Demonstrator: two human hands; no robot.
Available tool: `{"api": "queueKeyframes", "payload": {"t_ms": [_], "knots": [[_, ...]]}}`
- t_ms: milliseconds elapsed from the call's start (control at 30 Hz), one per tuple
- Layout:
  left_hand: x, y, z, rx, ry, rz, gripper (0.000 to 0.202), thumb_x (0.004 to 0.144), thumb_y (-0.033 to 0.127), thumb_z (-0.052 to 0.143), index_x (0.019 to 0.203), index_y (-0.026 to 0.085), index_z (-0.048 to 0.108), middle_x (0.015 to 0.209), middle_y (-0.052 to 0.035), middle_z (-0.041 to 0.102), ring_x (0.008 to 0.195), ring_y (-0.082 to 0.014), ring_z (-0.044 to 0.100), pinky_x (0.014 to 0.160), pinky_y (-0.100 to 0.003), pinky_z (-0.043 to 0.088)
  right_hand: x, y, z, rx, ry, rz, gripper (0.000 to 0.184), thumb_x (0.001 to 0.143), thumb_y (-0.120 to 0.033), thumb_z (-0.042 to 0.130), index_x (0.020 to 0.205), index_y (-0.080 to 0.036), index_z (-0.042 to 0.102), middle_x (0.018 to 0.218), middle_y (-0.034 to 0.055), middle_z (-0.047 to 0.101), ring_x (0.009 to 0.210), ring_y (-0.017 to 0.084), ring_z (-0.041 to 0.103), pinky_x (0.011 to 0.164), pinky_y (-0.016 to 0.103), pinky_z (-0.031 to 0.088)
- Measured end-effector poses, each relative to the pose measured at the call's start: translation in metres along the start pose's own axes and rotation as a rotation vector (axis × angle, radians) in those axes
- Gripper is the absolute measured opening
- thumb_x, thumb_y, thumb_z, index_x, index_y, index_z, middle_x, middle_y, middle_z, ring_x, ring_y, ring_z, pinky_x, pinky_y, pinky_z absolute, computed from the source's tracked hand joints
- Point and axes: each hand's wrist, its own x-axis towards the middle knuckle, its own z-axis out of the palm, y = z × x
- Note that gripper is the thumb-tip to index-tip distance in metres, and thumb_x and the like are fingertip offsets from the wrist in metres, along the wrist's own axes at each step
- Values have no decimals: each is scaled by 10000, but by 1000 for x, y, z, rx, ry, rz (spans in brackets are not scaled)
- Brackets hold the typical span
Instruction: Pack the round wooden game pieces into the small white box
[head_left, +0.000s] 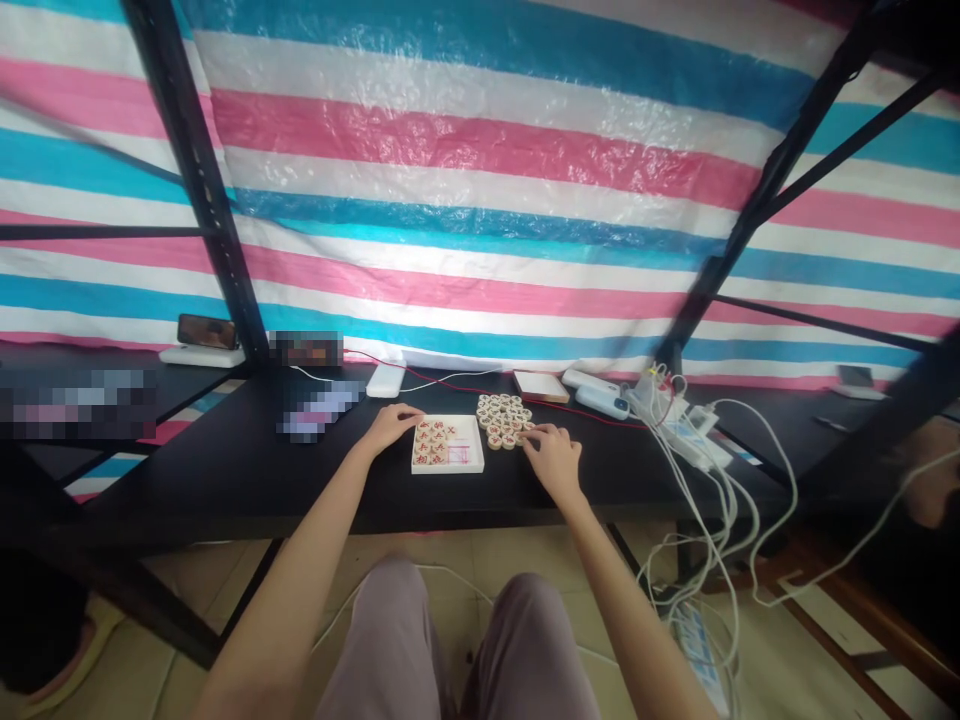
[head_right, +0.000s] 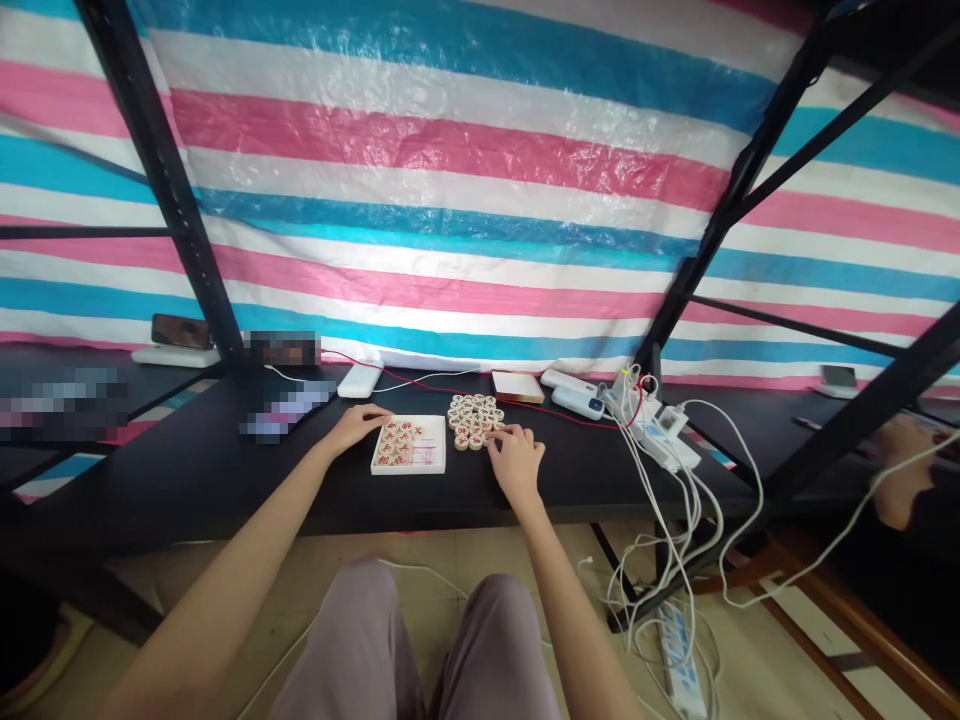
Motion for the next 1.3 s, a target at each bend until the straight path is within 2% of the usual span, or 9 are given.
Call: {"api": "queueKeyframes", "payload": {"t_ms": [100,367,500,600,733,867,1033,1167,1300], "knots": [[0,-1,0,2,-3,4,322,720,416,551,881,182,702,971,-51,665,935,-221,583,873,-310,403,-1,-13,-2,33,48,-46,231,850,-266,473,991,-270,656,1060,56,594,946,213,472,714,319,280],[1,-5,0,-24,5,17,321,713,420,566,878,182,703,968,-52,668,930,-218,586,875,-309,410,15,-77,21,-17,-224,-548,271,842,-282,486,1091,-296,594,1134,25,588,1009,205,476,806,343,280],[0,-4,0,-16,10,22,313,718,413,559,880,188,704,971,-50,667,925,-215,587,870,-311,415,28,-99,38,-97,-242,-533,190,837,-255,487,953,-221,634,972,54,656,915,205,522,800,351,260],[-1,-1,-1,-6,10,10,315,715,404,554,887,186,704,959,-53,668,905,-216,591,851,-315,425,28,-101,39,-79,-198,-500,158,841,-268,496,822,-202,638,859,53,673,875,205,538,801,353,237],[-1,0,-1,-7,9,0,321,708,413,556,882,187,704,967,-54,669,922,-224,588,869,-320,418,20,-75,24,48,-10,-383,198,888,-323,442,862,-218,608,827,34,672,822,175,556,782,326,228],[0,-1,-1,11,3,4,335,710,425,550,890,187,703,978,-57,669,952,-238,578,892,-332,403,11,-19,5,64,115,-165,254,896,-375,424,852,-186,588,767,43,663,730,158,576,746,302,252],[2,0,0,4,11,-20,343,695,443,566,878,189,707,974,-57,676,956,-243,582,886,-323,409,5,37,-3,58,-12,-32,204,831,-378,521,795,-202,617,683,10,635,638,154,573,617,256,309],[1,0,1,-5,9,-21,341,701,436,563,886,188,707,982,-54,674,961,-240,581,898,-323,400,9,46,6,170,-86,-82,102,783,-256,564,783,-195,646,785,19,654,668,139,580,618,242,384],[-1,-1,0,-8,16,-10,336,704,430,556,879,185,707,979,-56,670,951,-236,583,896,-329,403,12,44,12,321,-89,-172,173,764,-151,528,868,-152,665,1012,78,623,694,117,588,703,257,452]]}}
